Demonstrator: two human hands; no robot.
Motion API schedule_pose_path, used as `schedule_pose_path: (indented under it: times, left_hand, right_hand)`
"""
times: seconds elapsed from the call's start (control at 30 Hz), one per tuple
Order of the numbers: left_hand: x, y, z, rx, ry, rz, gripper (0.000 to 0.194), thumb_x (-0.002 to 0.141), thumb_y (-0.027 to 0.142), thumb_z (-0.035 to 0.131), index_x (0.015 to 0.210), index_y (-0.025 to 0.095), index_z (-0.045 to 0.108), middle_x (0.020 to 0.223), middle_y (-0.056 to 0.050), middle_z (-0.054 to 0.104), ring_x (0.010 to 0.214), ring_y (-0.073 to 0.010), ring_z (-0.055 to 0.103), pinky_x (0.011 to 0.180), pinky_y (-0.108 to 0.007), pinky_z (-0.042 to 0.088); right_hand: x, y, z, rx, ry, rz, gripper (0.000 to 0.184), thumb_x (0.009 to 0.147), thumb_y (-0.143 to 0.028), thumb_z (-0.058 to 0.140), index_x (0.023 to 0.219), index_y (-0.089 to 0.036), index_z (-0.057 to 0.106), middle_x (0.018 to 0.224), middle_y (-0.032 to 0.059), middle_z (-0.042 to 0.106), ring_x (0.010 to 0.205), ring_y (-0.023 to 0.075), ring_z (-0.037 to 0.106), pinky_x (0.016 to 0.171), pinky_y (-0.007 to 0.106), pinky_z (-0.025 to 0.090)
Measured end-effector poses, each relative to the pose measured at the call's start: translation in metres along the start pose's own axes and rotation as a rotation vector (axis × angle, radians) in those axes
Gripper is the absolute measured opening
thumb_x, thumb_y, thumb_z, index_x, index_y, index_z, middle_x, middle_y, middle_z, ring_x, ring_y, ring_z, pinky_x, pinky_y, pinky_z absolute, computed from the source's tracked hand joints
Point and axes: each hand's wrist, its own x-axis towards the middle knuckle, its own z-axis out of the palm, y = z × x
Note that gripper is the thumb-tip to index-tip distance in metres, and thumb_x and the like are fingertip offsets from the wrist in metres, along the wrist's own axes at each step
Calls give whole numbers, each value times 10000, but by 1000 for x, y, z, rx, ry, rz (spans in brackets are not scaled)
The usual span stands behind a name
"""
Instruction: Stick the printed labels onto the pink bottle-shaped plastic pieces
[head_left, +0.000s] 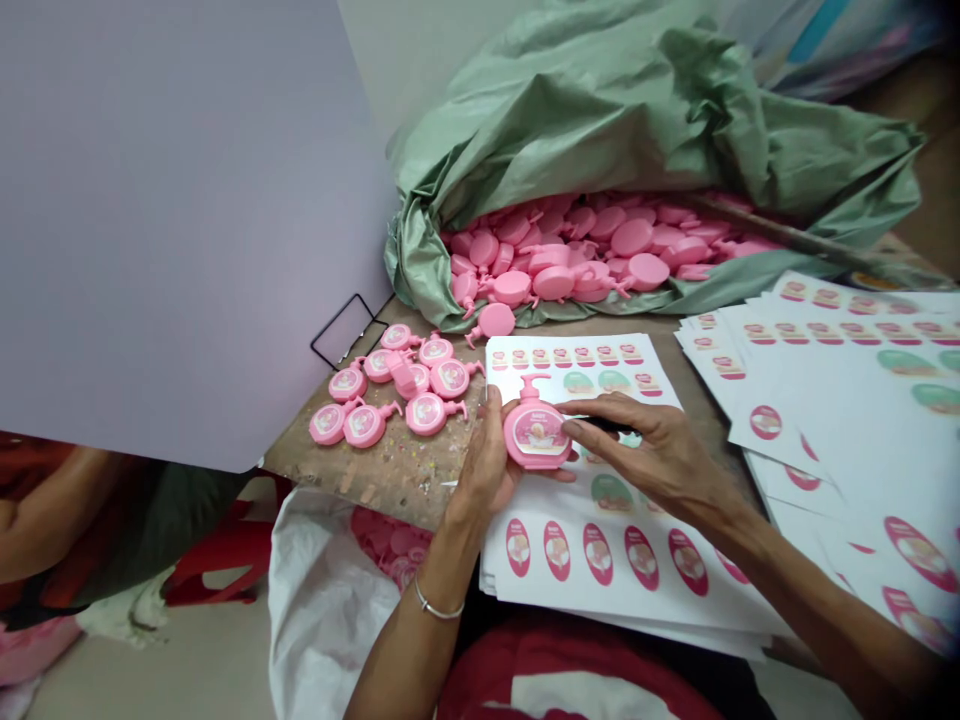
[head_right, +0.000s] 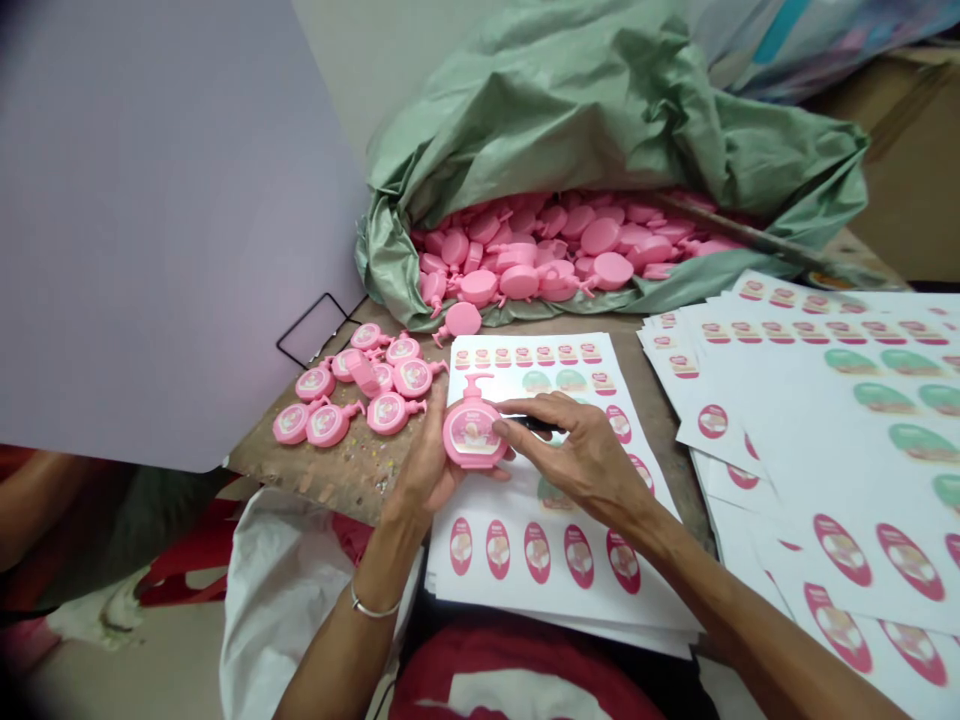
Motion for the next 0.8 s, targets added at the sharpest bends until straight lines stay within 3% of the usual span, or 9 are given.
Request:
schedule_pose_path:
  times: [0.2,0.33,0.8]
  left_hand:
    - [1,-2,0,7,10,-21,686,884,681,336,1103,119,662,920,-161,717,778,-277,710,604,-387,602]
    - [1,0,1,6,16,-22,676,900,662,315,1086,112,662,915,-162,717,771,-272,710,601,-384,603]
    - [-1,2,3,13,2,-13,678,900,666,306,1148,122,625,909,-151,711,749,-254,707,575,-357,602]
  right_hand:
    - [0,3,-1,10,2,33,222,834,-378,637,974,-241,741,977,19,738,898,199,668,752,303,516]
    - [0,3,0,9,2,30,215,833,-374,646,976,-245,742,939,3,736,820,164,655,729,284,503]
    - [0,2,-1,-9,11,18,224,828,-387,649,977,-248,743,888,8,729,777,163,637,693,291,491]
